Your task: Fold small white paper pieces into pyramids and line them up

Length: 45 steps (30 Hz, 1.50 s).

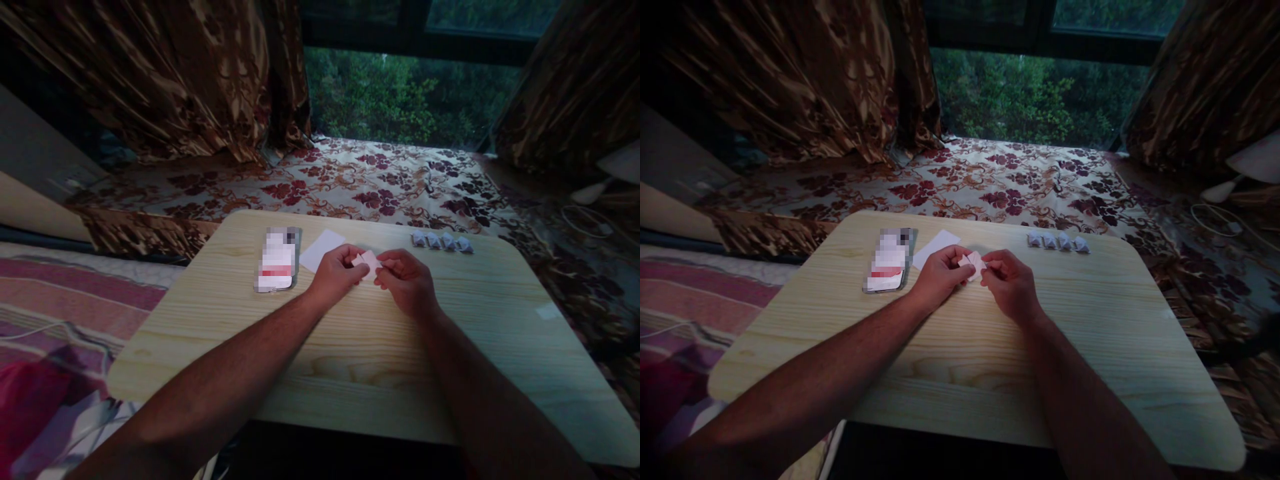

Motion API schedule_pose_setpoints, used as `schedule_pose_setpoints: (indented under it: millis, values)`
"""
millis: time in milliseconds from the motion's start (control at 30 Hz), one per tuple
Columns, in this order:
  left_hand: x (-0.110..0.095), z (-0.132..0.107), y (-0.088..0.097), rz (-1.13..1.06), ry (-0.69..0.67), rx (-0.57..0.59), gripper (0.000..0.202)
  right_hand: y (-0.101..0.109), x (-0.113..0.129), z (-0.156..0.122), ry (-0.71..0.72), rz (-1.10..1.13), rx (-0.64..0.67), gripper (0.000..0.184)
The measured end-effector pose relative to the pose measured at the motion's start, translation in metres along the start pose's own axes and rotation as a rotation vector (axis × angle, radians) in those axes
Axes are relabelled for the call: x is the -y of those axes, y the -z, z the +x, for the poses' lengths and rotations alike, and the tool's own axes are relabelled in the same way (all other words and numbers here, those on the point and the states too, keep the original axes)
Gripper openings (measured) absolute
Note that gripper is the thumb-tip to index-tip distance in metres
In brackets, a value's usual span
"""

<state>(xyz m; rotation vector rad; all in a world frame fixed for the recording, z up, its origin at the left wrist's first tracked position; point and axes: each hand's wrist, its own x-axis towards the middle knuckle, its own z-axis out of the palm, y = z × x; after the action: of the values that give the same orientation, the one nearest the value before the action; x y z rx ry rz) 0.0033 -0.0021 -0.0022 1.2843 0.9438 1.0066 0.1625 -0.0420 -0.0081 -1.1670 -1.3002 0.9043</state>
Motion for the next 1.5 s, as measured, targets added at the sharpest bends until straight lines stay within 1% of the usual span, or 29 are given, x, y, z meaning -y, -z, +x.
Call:
schedule_pose_setpoints:
  millis: [100, 233, 533, 733, 967, 1300, 1500]
  values:
    - [0.0011, 0.0008, 0.001, 0.007, -0.002, -0.022, 0.031, 0.0017, -0.0012, -0.0013, 0.053, -0.074, 0.011, 0.018]
    - [-0.0015, -0.0001, 0.0009, 0.015, -0.008, -0.026, 0.031, 0.0042, -0.0001, -0.002, 0.082, -0.16, 0.042, 0.015]
    - [-0.001, 0.0003, 0.0013, 0.031, -0.027, -0.04, 0.026, 0.0035, -0.0035, -0.0024, 0.102, -0.175, 0.073, 0.013]
    - [0.0016, 0.0014, 0.0026, 0.062, -0.039, -0.059, 0.029, 0.0035, -0.0025, -0.0023, 0.103, -0.159, 0.091, 0.011]
    - [0.0008, 0.0001, 0.0032, 0.034, -0.045, -0.018, 0.035, 0.0048, -0.0038, -0.0022, 0.112, -0.176, 0.098, 0.01]
    - [-0.0006, 0.0006, 0.0007, 0.0, -0.043, -0.023, 0.029, 0.0056, -0.0038, -0.0006, 0.119, -0.169, 0.097, 0.011]
    - [-0.0018, -0.0001, 0.0011, 0.001, -0.044, -0.012, 0.023, 0.0066, -0.0051, -0.001, 0.115, -0.199, 0.143, 0.017]
